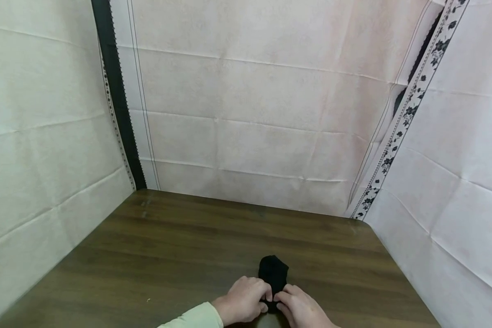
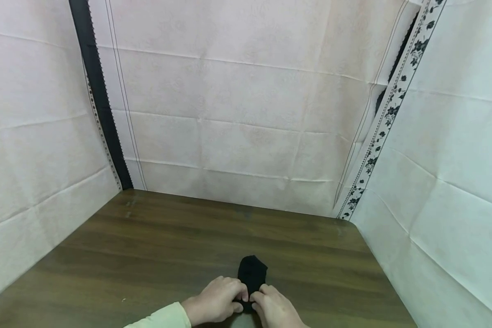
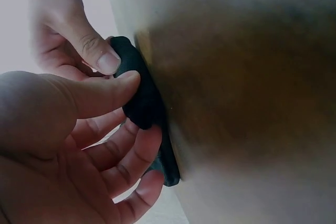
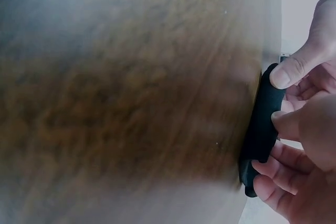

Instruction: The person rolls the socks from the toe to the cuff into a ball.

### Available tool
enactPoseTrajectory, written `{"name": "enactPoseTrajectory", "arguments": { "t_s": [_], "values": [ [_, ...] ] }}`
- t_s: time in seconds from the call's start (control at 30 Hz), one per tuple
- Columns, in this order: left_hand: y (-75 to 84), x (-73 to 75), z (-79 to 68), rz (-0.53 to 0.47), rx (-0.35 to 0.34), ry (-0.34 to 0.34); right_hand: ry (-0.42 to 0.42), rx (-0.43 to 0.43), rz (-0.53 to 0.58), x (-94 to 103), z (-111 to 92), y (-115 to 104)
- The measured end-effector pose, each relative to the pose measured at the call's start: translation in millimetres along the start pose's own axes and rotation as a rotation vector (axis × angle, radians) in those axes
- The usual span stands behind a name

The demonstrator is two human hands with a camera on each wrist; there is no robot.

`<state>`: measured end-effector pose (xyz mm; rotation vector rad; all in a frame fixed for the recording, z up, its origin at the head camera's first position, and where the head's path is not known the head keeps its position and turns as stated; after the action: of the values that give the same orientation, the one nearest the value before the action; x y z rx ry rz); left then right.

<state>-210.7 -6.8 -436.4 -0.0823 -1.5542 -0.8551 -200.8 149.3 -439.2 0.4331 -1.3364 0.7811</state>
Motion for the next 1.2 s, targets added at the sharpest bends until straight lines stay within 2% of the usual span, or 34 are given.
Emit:
{"name": "enactPoseTrajectory", "arguments": {
  "t_s": [0.27,0.37,0.87,1.07,1.2],
  "values": [
    [0.6,4.0,-1.7,-0.019,-0.016,-0.003,0.147,0.109,-0.041,5.3,0.7,-4.9],
    [0.7,4.8,-1.4,-0.02,-0.018,-0.008,0.171,0.116,-0.049,6.2,0.1,-6.2],
    [-1.9,3.1,-1.0,-0.06,-0.008,0.007,0.058,0.025,-0.072,2.7,1.1,-8.5],
    [-1.9,4.7,-2.5,-0.085,0.02,0.026,0.043,0.041,-0.104,-0.4,1.5,-7.3],
    [-1.2,5.6,-4.0,-0.085,0.013,0.038,0.041,0.046,-0.113,-1.5,1.5,-7.1]
  ]
}}
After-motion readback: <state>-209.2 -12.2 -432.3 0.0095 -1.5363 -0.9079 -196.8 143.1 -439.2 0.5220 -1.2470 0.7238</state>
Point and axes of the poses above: each hand's wrist, its own z-axis towards the middle knuckle, its own x-axis out of the back of the hand, y = z × x, the point moved 4 cm from there along z, towards the middle knuckle, and after that the axes turned 6 degrees about -z, right-handed, at the moved point
